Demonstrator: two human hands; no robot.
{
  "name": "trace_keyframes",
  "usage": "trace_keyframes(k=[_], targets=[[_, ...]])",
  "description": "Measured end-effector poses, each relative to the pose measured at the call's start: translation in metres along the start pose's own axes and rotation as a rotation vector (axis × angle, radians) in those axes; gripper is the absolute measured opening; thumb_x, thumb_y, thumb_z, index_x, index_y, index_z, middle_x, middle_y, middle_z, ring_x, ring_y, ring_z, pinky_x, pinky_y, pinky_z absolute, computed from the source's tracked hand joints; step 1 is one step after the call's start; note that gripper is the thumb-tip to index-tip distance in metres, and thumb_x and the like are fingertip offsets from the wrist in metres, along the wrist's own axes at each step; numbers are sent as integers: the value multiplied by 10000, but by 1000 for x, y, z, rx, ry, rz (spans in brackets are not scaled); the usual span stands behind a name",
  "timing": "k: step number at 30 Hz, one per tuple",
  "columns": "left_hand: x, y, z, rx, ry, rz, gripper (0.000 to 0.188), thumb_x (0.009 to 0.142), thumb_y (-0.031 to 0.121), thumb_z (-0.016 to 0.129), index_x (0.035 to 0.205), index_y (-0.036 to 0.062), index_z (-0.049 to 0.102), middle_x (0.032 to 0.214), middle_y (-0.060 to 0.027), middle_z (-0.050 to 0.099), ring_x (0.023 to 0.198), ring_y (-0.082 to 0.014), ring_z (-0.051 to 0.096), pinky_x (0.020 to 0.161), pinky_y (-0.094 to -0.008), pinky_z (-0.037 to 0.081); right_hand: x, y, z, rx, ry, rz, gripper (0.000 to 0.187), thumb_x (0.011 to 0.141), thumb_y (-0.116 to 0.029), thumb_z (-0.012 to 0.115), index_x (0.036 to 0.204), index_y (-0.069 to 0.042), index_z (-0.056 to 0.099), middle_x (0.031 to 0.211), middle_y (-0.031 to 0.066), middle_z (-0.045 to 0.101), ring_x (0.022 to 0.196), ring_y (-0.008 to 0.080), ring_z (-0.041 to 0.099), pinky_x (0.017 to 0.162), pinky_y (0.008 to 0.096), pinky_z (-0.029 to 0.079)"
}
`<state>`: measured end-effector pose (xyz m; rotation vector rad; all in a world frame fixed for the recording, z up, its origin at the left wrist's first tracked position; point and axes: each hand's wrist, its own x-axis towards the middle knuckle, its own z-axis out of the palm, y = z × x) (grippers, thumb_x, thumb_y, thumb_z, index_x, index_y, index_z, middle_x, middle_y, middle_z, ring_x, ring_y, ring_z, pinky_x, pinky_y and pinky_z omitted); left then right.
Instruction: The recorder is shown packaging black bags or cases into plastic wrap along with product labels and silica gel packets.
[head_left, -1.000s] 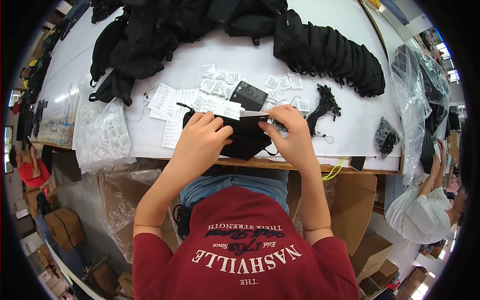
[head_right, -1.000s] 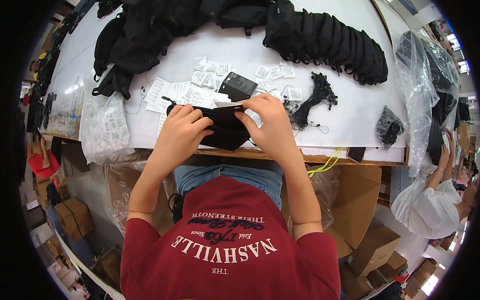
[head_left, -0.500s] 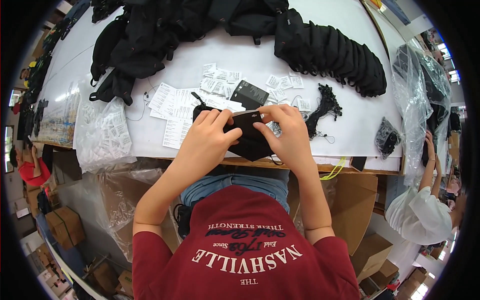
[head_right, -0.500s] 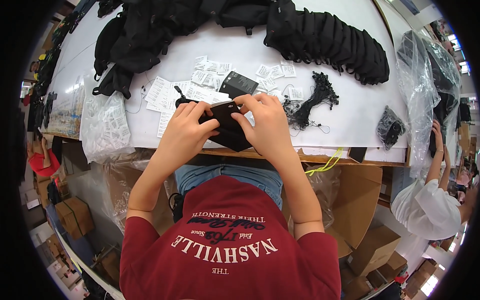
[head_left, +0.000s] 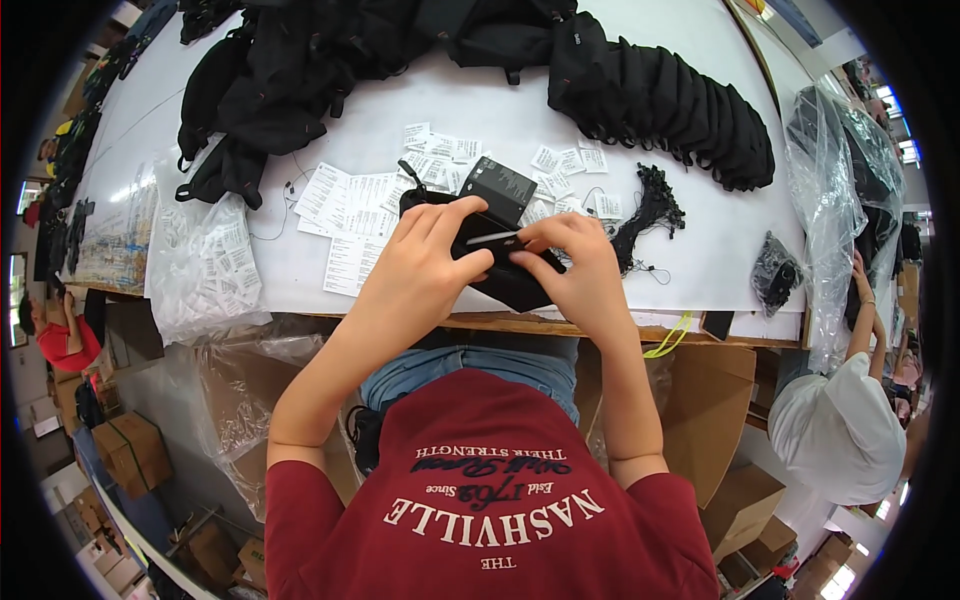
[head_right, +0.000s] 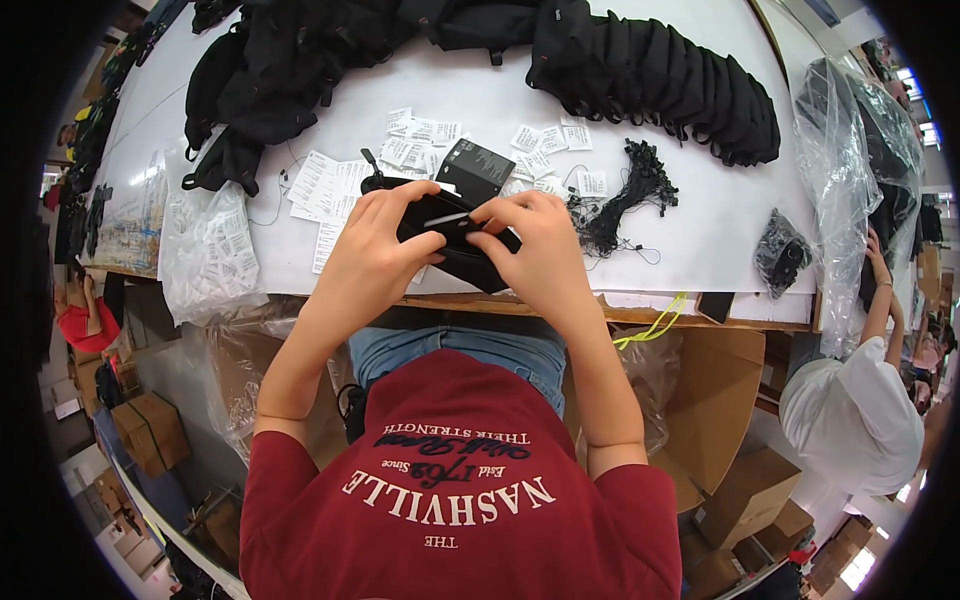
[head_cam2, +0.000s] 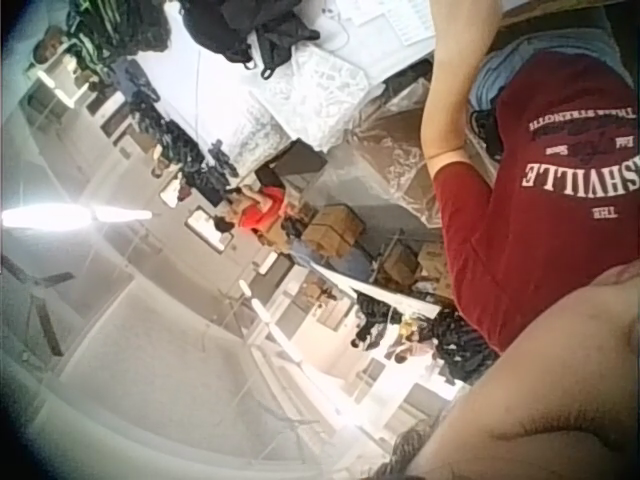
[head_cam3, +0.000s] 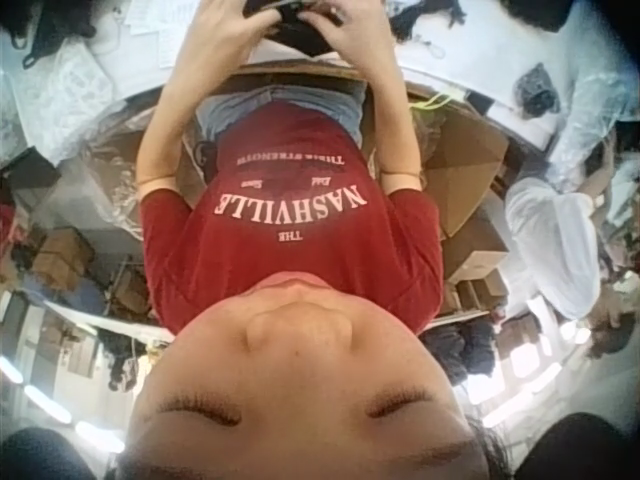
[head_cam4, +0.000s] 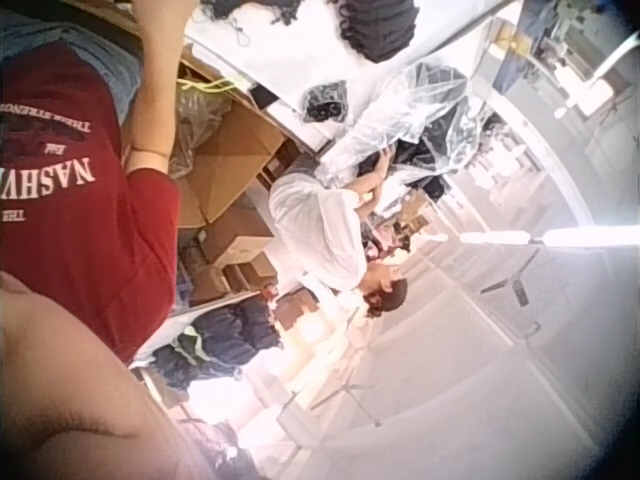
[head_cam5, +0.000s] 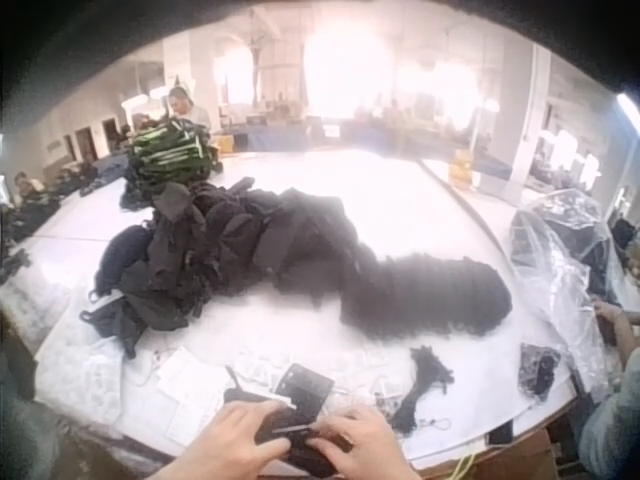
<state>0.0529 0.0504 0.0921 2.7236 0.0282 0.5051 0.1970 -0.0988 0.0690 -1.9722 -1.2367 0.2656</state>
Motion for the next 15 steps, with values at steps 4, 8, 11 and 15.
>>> trace_keyframes(k=[4, 8, 11, 15], targets=[[3, -5, 5, 57, -16, 112, 172, 691, 72, 670, 852, 69, 612, 1106, -88, 585, 1042, -268, 547, 928, -390, 407, -5, -2, 2, -58, -5, -124, 212, 757, -143, 737, 953, -83, 686, 935, 63, 651, 1039, 265, 521, 916, 386, 396], [2, -14, 12, 92, 1, 49, 151, 730, 88, 677, 870, 92, 620, 1039, -37, 608, 1000, -238, 548, 909, -375, 403, -3, -11, 2, -9, -50, -70, 233, 752, -162, 742, 968, -98, 683, 1031, 83, 637, 1125, 300, 475, 983, 424, 359], [12, -21, 16, -9, 151, 2, 156, 750, 71, 683, 897, 88, 635, 1001, -33, 617, 976, -237, 549, 906, -375, 387, -8, -2, 7, -119, 31, -81, 207, 756, -147, 731, 944, -80, 677, 980, 79, 659, 1136, 266, 506, 1040, 448, 308], [20, -88, 34, -79, 465, -314, 167, 823, 100, 650, 989, 86, 654, 1048, -55, 628, 1020, -251, 532, 908, -375, 366, -16, 10, 3, -137, 224, 51, 141, 748, -121, 729, 872, -67, 688, 966, 103, 652, 1139, 285, 519, 1054, 468, 297]])
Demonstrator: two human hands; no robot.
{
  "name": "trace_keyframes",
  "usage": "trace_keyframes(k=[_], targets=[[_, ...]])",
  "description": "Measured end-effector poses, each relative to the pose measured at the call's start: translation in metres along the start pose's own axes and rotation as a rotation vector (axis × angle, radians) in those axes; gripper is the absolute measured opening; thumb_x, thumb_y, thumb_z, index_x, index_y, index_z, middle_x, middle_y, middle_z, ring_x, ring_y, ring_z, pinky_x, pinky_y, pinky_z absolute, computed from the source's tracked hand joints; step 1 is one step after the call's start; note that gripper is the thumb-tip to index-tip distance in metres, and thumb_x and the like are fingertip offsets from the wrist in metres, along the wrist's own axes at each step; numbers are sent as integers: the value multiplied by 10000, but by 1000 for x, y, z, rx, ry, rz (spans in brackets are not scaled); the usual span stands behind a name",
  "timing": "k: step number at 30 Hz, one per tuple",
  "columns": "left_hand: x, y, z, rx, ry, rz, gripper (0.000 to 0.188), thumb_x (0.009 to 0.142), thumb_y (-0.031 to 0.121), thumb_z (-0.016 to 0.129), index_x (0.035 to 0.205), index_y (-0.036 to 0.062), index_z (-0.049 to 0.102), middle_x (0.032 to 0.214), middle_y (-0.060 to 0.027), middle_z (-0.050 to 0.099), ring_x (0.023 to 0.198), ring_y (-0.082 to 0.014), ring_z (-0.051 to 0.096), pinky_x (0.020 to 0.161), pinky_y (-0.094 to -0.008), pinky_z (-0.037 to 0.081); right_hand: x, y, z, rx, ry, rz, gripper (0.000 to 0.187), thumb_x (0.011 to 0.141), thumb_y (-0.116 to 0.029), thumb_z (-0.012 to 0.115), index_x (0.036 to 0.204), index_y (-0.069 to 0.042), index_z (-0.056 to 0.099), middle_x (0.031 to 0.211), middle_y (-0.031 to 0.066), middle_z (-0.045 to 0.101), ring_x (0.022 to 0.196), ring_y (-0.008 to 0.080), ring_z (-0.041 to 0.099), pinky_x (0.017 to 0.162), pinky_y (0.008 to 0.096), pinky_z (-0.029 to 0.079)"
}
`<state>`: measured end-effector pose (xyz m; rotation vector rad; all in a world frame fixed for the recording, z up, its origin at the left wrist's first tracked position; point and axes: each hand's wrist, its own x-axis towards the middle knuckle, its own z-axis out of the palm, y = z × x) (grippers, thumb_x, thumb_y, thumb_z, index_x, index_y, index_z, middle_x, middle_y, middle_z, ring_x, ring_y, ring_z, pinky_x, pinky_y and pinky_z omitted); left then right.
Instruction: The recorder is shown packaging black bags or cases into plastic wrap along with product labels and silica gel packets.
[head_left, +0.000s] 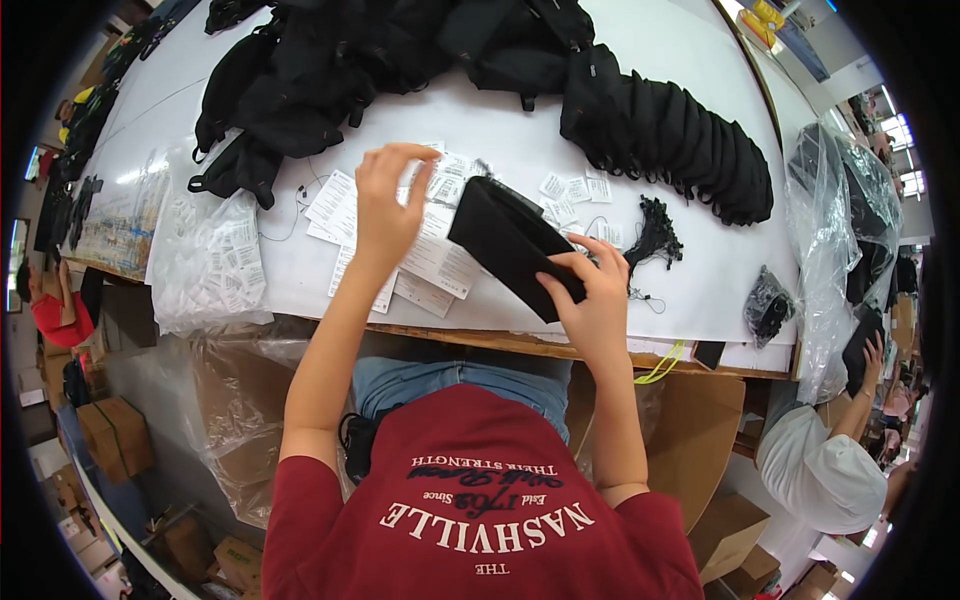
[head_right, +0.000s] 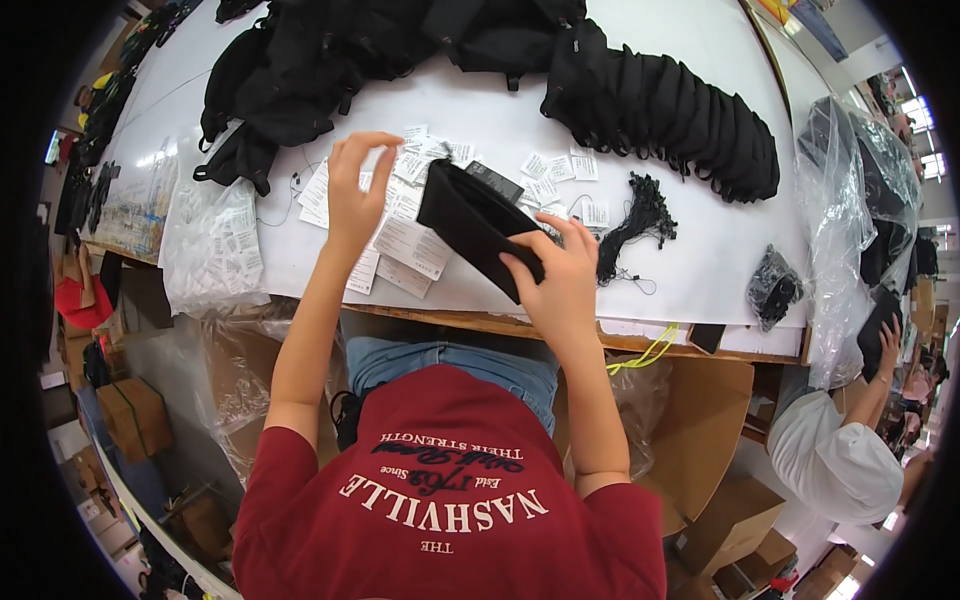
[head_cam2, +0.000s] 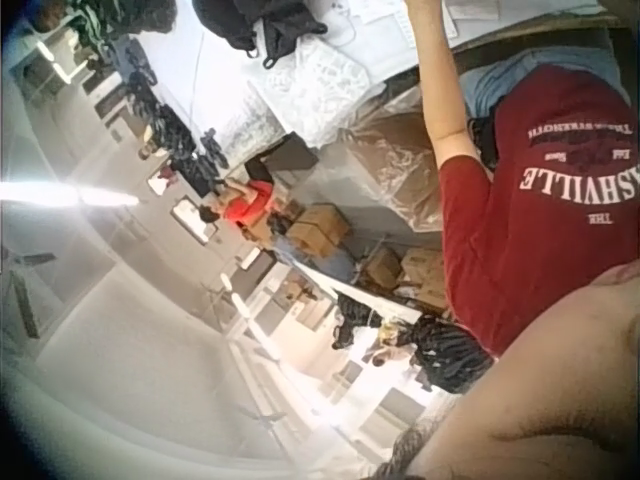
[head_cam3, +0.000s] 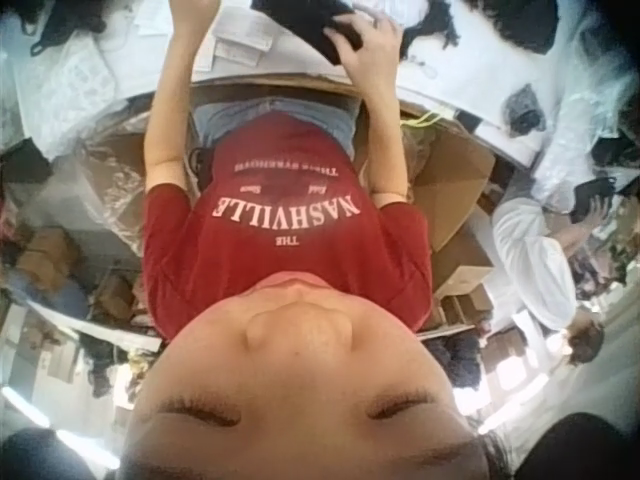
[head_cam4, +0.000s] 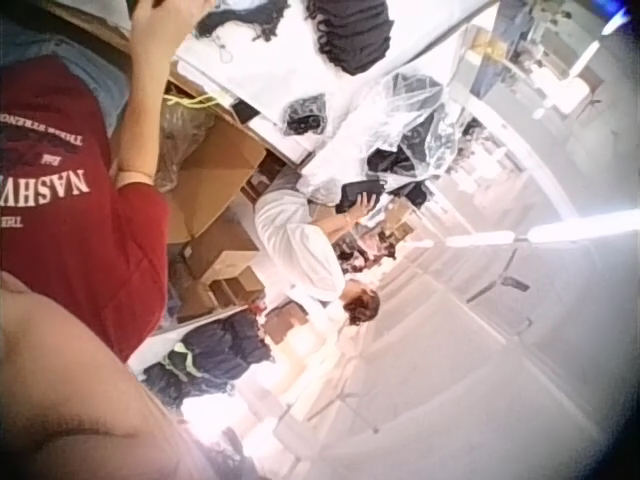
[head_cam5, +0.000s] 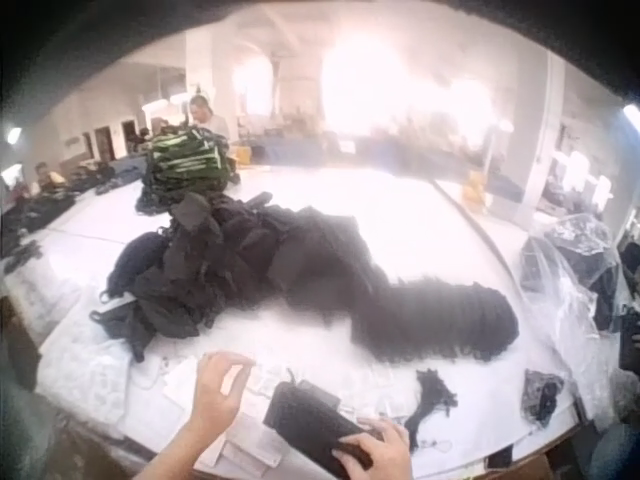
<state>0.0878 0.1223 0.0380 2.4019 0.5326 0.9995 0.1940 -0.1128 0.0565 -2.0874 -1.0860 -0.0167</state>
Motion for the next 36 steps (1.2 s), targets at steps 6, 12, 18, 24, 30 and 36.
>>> trace_keyframes(k=[6, 12, 18, 24, 30, 36], targets=[[-7, -71, 56, 182, -248, -234, 391, 801, 265, 693, 1130, 77, 598, 1165, -108, 579, 1080, -306, 509, 953, -391, 392, -7, 16, -7, -75, -5, -51, 109, 745, -99, 726, 845, -70, 695, 942, 48, 692, 1179, 299, 503, 1080, 493, 257], [20, -74, 56, 232, -518, -348, 406, 720, 231, 754, 1060, 62, 610, 1182, -141, 567, 1089, -290, 517, 918, -381, 435, -15, 22, -12, -143, 0, -57, 102, 750, -130, 729, 850, -116, 709, 1042, 15, 688, 1223, 295, 474, 1098, 504, 213], [17, -90, 49, -38, -390, -402, 135, 740, 97, 722, 820, 23, 641, 753, -79, 627, 716, -189, 584, 684, -314, 473, -14, 20, -10, -144, 11, -72, 100, 748, -126, 728, 847, -127, 712, 1049, 2, 683, 1223, 288, 472, 1096, 494, 215], [32, -75, 34, -210, -263, -395, 168, 736, 82, 734, 868, 25, 648, 750, -41, 605, 715, -153, 559, 685, -269, 468, -13, 21, -9, -139, 20, -81, 109, 741, -126, 732, 848, -122, 713, 1045, 3, 684, 1214, 282, 478, 1091, 484, 224], [7, -102, 32, 290, -490, -220, 327, 667, 214, 794, 888, 25, 644, 773, -80, 627, 737, -205, 586, 698, -308, 472, -13, 18, -9, -131, 24, -94, 107, 739, -118, 731, 844, -120, 713, 1045, 5, 684, 1205, 281, 485, 1088, 481, 231], [27, -52, 11, -8, -400, -581, 247, 748, 178, 754, 906, 16, 654, 929, -137, 682, 838, -261, 634, 747, -324, 490, -11, 16, -15, -155, 36, -104, 112, 741, -110, 726, 852, -122, 712, 1053, 7, 681, 1210, 284, 483, 1083, 487, 236]])
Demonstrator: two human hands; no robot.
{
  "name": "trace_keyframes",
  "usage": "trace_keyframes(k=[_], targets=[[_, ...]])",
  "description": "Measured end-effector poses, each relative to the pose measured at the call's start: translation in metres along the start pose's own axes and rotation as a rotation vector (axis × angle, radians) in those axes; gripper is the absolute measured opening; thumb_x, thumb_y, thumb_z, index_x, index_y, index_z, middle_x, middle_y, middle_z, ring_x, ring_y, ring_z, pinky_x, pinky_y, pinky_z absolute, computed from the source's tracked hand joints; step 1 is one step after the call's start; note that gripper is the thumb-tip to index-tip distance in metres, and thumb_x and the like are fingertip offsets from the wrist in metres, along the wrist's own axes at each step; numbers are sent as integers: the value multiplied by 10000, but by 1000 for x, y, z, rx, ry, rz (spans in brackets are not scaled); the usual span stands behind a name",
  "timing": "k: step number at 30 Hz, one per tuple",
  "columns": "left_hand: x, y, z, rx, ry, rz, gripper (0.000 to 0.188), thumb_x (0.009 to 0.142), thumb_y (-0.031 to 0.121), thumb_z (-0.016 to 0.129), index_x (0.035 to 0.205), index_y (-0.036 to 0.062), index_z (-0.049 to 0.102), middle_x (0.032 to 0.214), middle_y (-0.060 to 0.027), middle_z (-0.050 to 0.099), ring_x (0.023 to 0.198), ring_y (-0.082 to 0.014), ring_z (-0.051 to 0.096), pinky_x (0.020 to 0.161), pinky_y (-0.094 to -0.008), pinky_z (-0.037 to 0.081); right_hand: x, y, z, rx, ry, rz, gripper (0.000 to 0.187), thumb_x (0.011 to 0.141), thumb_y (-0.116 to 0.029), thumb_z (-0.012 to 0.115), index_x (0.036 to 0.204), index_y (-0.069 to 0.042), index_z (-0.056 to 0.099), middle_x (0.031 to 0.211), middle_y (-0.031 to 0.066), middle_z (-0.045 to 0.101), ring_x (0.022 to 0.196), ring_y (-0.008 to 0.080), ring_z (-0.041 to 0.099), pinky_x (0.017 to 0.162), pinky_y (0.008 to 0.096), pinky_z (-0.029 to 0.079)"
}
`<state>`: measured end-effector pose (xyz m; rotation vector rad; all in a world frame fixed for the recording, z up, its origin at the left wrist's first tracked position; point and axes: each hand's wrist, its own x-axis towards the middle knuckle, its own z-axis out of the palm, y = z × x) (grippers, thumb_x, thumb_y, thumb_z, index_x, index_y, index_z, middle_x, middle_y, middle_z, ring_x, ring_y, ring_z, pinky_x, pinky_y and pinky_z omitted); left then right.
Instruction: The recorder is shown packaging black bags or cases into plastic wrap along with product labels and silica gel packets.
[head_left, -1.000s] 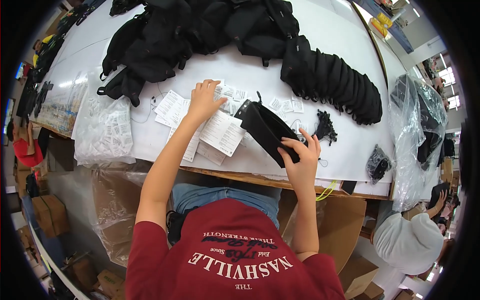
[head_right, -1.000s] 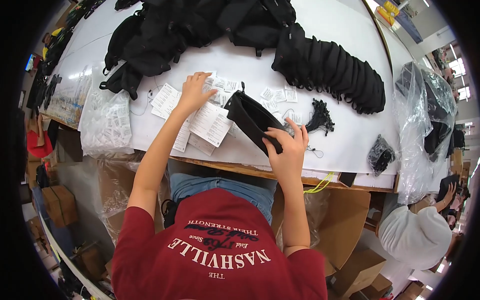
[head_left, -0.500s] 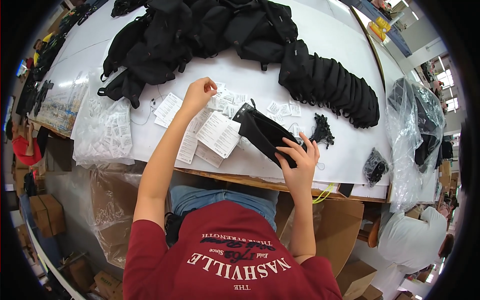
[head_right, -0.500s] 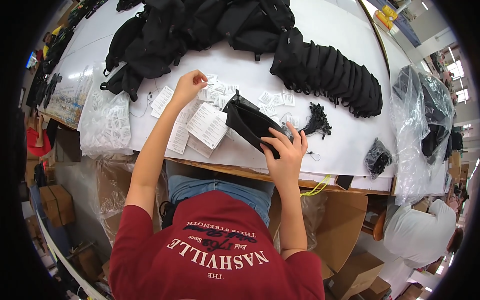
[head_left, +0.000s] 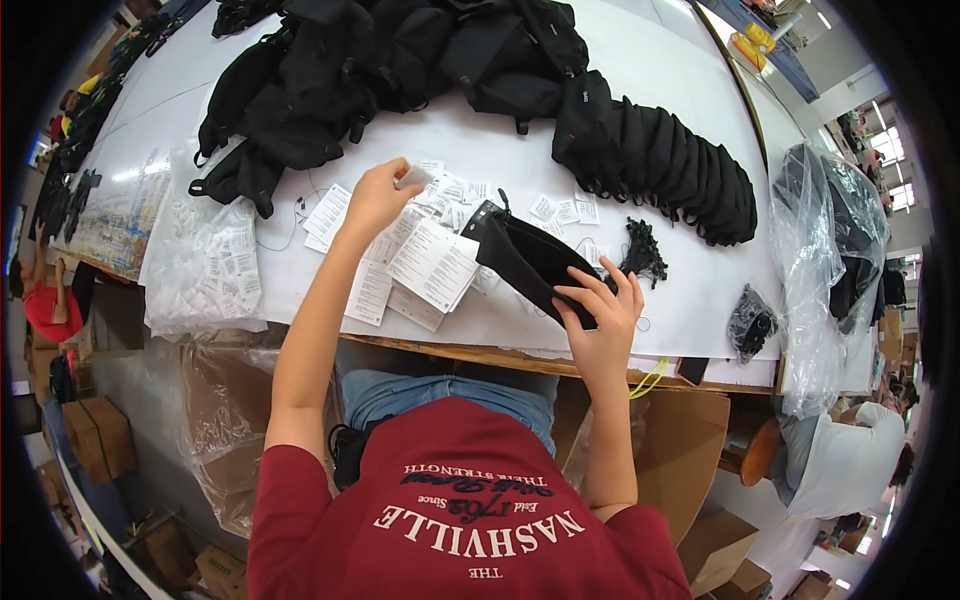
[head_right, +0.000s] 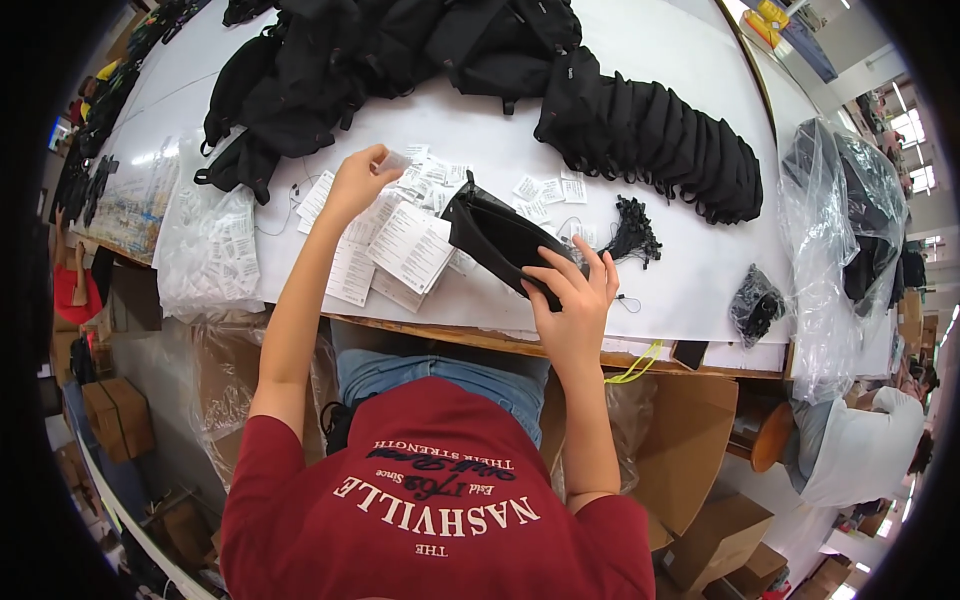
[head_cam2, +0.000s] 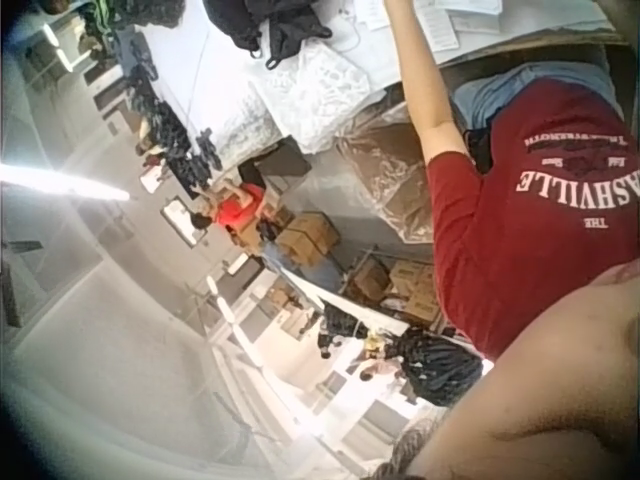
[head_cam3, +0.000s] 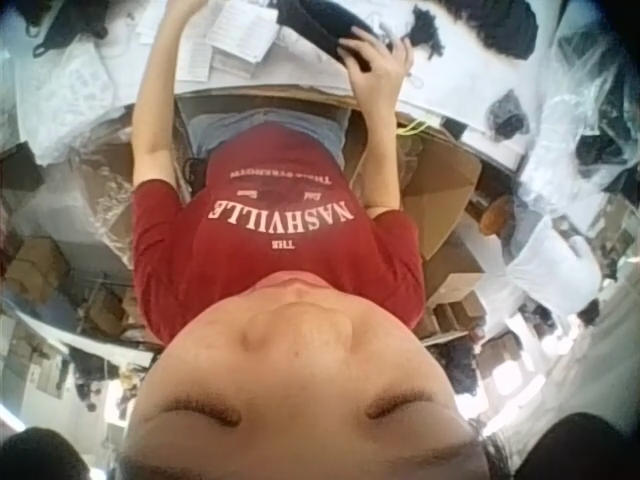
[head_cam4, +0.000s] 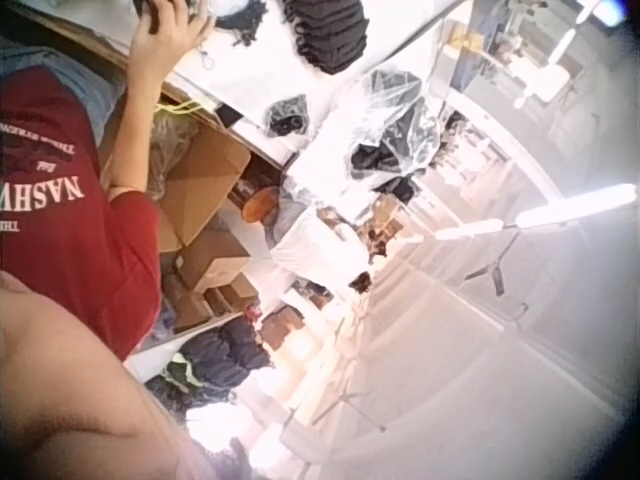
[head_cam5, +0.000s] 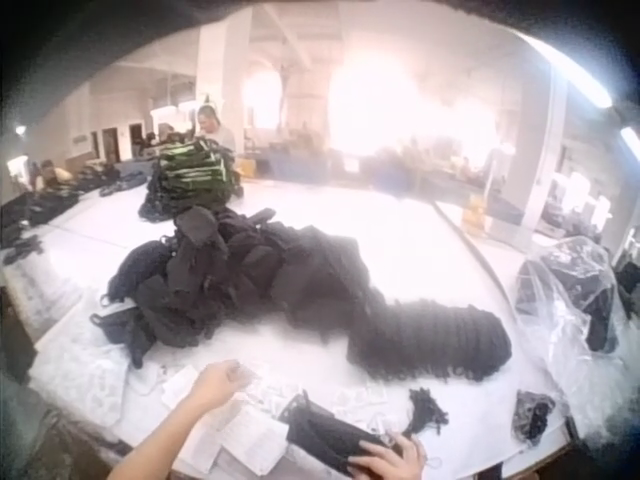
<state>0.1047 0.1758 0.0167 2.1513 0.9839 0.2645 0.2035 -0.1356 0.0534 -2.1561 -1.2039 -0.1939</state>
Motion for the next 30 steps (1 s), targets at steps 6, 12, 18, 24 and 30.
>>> trace_keyframes(k=[6, 12, 18, 24, 30], targets=[[-75, 80, 19, -187, 22, 718, 174, 812, 228, 712, 916, 89, 698, 1051, -65, 631, 1049, -253, 530, 936, -376, 394, 5, -6, 4, -10, -9, -12, 126, 736, -109, 728, 859, -127, 716, 1060, 6, 681, 1215, 283, 480, 1077, 488, 239], [-107, 72, 38, -671, 313, 431, 713, 793, 170, 746, 1385, 55, 367, 1405, -126, 359, 1237, -267, 415, 1051, -401, 327, 8, -15, -2, 90, 53, 37, 152, 699, -99, 758, 843, -132, 723, 1012, -2, 682, 1191, 270, 487, 1033, 445, 279], [-153, 62, 79, -1809, -245, -141, 477, 876, 75, 650, 1308, 80, 448, 1195, -53, 571, 1121, -178, 553, 990, -361, 429, 9, -50, -7, 243, 96, 19, 216, 637, -111, 800, 841, -144, 740, 857, -4, 579, 1016, 251, 490, 950, 381, 325], [-149, 53, 51, -1830, -92, -146, 489, 884, 227, 672, 1297, 74, 459, 1177, -48, 574, 1107, -195, 563, 963, -376, 464, 2, -54, -14, 769, 112, 159, 238, 777, -104, 715, 1008, -58, 680, 934, 58, 567, 976, 223, 490, 897, 317, 372], [-157, 40, 47, -1735, -51, -68, 531, 886, 415, 629, 1284, 81, 519, 1231, -49, 583, 1158, -206, 539, 1015, -369, 408, 3, -45, -11, 648, -57, 87, 131, 755, -89, 729, 876, -71, 684, 954, 50, 618, 965, 216, 517, 899, 326, 375]])
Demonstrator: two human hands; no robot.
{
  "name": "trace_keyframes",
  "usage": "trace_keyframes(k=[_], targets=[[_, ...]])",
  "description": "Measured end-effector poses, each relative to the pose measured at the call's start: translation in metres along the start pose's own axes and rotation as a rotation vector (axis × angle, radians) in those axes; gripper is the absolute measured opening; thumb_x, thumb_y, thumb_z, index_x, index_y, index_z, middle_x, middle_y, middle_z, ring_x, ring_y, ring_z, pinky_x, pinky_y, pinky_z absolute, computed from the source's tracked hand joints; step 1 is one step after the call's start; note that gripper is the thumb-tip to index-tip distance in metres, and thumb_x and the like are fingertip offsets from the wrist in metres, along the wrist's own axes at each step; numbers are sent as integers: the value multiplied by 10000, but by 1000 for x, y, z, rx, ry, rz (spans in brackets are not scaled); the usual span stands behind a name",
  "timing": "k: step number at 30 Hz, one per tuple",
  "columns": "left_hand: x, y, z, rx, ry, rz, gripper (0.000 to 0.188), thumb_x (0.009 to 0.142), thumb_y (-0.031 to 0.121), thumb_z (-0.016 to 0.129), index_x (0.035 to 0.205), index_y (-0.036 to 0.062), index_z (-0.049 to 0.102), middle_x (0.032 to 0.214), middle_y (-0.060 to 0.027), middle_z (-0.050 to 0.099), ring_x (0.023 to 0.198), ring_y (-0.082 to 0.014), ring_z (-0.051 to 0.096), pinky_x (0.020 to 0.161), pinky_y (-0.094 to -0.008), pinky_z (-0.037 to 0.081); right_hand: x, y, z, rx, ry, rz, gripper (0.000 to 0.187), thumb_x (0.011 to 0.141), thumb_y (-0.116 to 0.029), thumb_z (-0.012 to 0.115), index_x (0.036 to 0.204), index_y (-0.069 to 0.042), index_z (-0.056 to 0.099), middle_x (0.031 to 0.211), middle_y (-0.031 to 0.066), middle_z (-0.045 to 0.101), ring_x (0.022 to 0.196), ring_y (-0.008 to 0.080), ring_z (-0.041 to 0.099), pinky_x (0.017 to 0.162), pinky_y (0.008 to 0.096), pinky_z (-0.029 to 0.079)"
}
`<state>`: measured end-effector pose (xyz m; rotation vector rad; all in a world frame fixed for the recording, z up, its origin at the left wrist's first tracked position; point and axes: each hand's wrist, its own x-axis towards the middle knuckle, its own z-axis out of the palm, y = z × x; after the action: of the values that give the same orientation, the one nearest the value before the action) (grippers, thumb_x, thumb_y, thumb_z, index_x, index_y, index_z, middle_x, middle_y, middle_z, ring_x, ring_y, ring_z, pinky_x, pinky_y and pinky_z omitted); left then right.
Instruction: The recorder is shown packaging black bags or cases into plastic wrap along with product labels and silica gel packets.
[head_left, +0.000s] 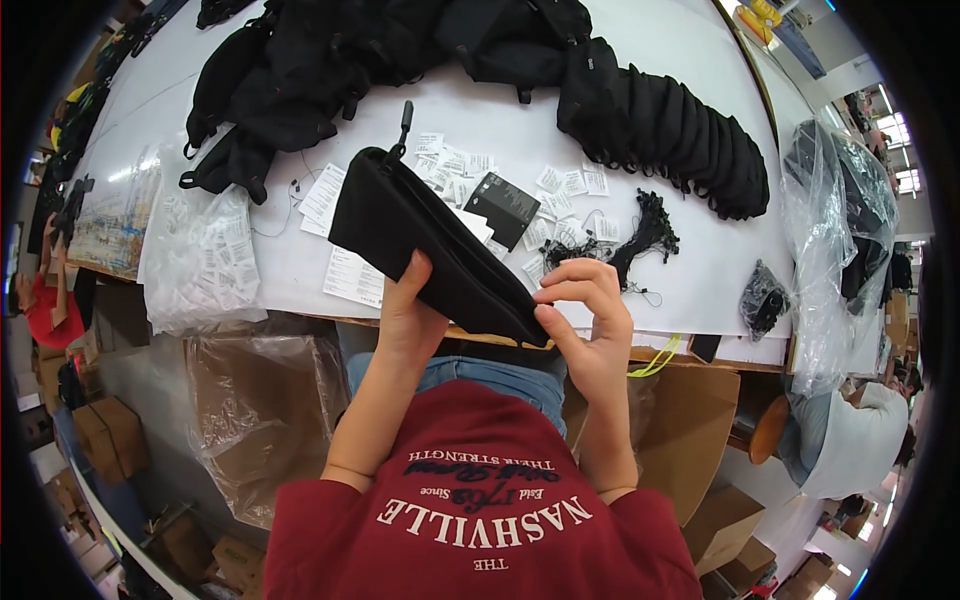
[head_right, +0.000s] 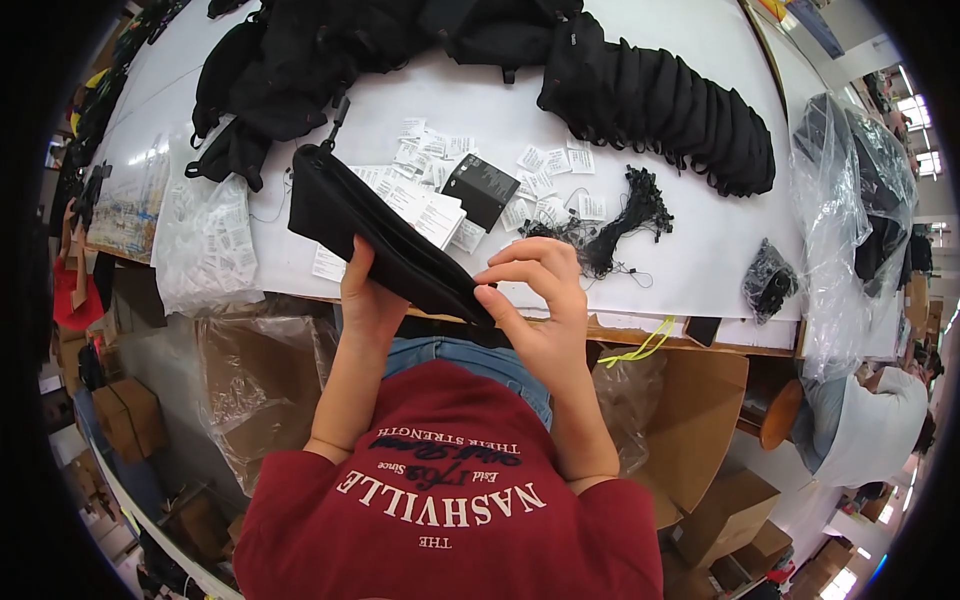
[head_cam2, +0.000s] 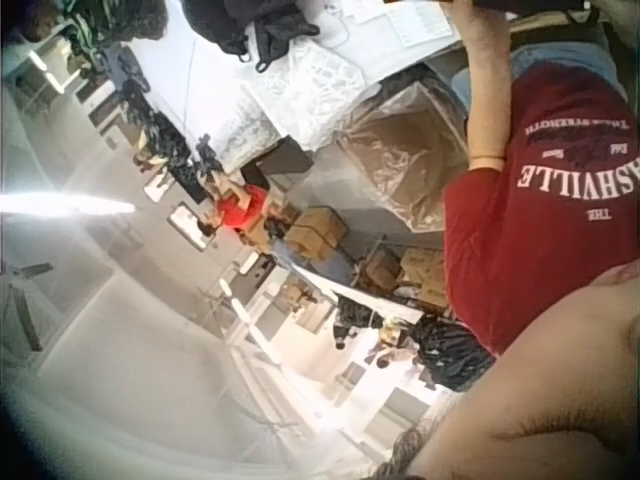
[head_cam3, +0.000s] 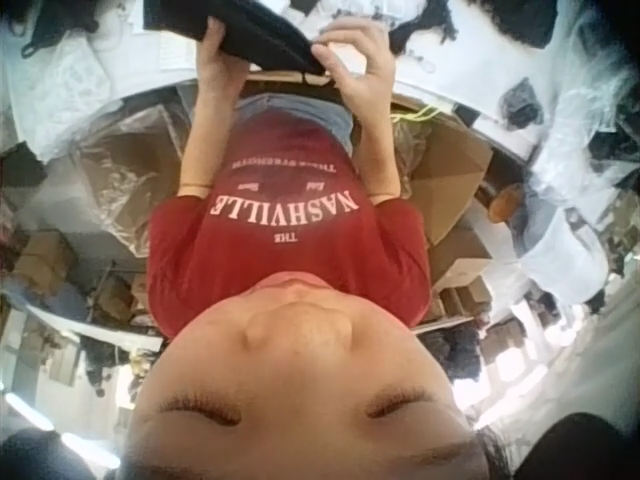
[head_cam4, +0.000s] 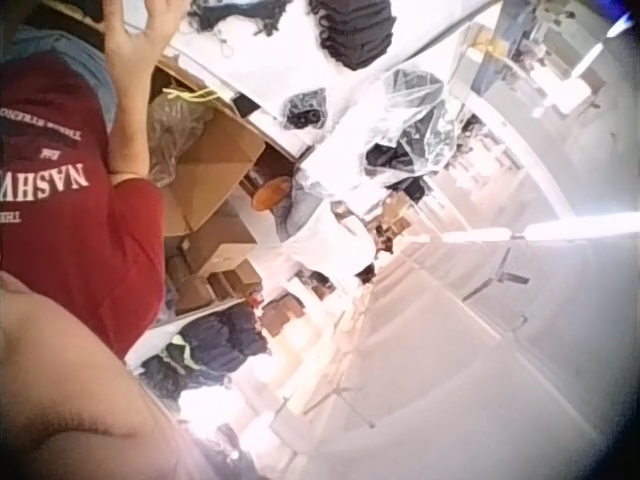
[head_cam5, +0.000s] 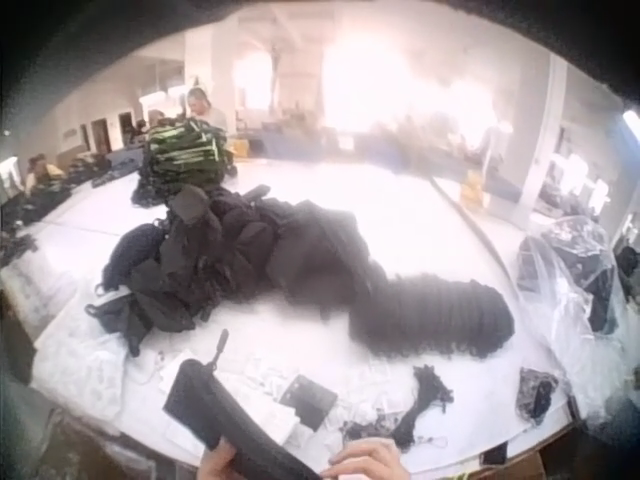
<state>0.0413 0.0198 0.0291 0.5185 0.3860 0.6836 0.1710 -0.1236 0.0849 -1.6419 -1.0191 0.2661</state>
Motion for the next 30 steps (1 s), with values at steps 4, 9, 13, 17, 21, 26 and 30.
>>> trace_keyframes(k=[4, 9, 13, 17, 21, 26, 30], targets=[[1, 5, 1, -61, 45, 88, 510, 907, 423, 595, 1272, 74, 527, 1207, -69, 597, 1130, -216, 555, 998, -376, 423, -3, -2, 0, 17, 29, 17, 105, 736, -76, 743, 777, -76, 647, 893, 35, 626, 934, 213, 532, 871, 333, 390], [-1, 17, -3, -151, 3, 81, 494, 921, 408, 580, 1270, 62, 527, 1196, -79, 603, 1120, -223, 562, 995, -382, 427, -12, 3, -4, 56, -87, 70, 105, 748, -95, 738, 783, -66, 644, 902, 42, 628, 946, 213, 533, 874, 324, 388], [-2, 16, -1, -112, 59, 96, 454, 931, 336, 583, 1275, 46, 522, 1213, -82, 599, 1137, -233, 557, 1003, -387, 424, -19, 12, -6, 199, -173, 189, 88, 763, -98, 724, 805, -51, 663, 933, 52, 635, 958, 202, 534, 889, 317, 384], [-2, 19, 3, -55, 46, 107, 427, 927, 268, 592, 1282, 43, 514, 1222, -93, 594, 1125, -240, 568, 990, -394, 441, -21, 16, -15, 228, -202, 237, 81, 770, -88, 714, 840, -56, 692, 958, 54, 640, 961, 191, 540, 894, 319, 385], [-5, 20, 15, 33, 110, 86, 425, 904, 169, 599, 1289, 20, 495, 1193, -112, 603, 1075, -245, 598, 945, -386, 482, -18, 17, -26, 230, -108, 281, 68, 804, -65, 674, 859, -28, 692, 941, 64, 655, 963, 189, 561, 897, 314, 396], [-14, 19, 43, 219, -2, -176, 428, 791, 49, 706, 1184, -33, 557, 1035, -105, 648, 924, -187, 646, 810, -309, 530, 13, 3, -20, 229, -80, 123, 227, 865, -69, 602, 1069, 1, 672, 973, 85, 670, 960, 184, 576, 891, 294, 413], [-20, 14, 55, 277, -102, -338, 412, 795, 57, 710, 1166, -42, 561, 1041, -102, 647, 911, -163, 647, 802, -291, 532, 25, -4, 2, 390, 155, 137, 247, 855, -77, 641, 1084, 14, 657, 965, 81, 663, 920, 160, 588, 850, 262, 430]])
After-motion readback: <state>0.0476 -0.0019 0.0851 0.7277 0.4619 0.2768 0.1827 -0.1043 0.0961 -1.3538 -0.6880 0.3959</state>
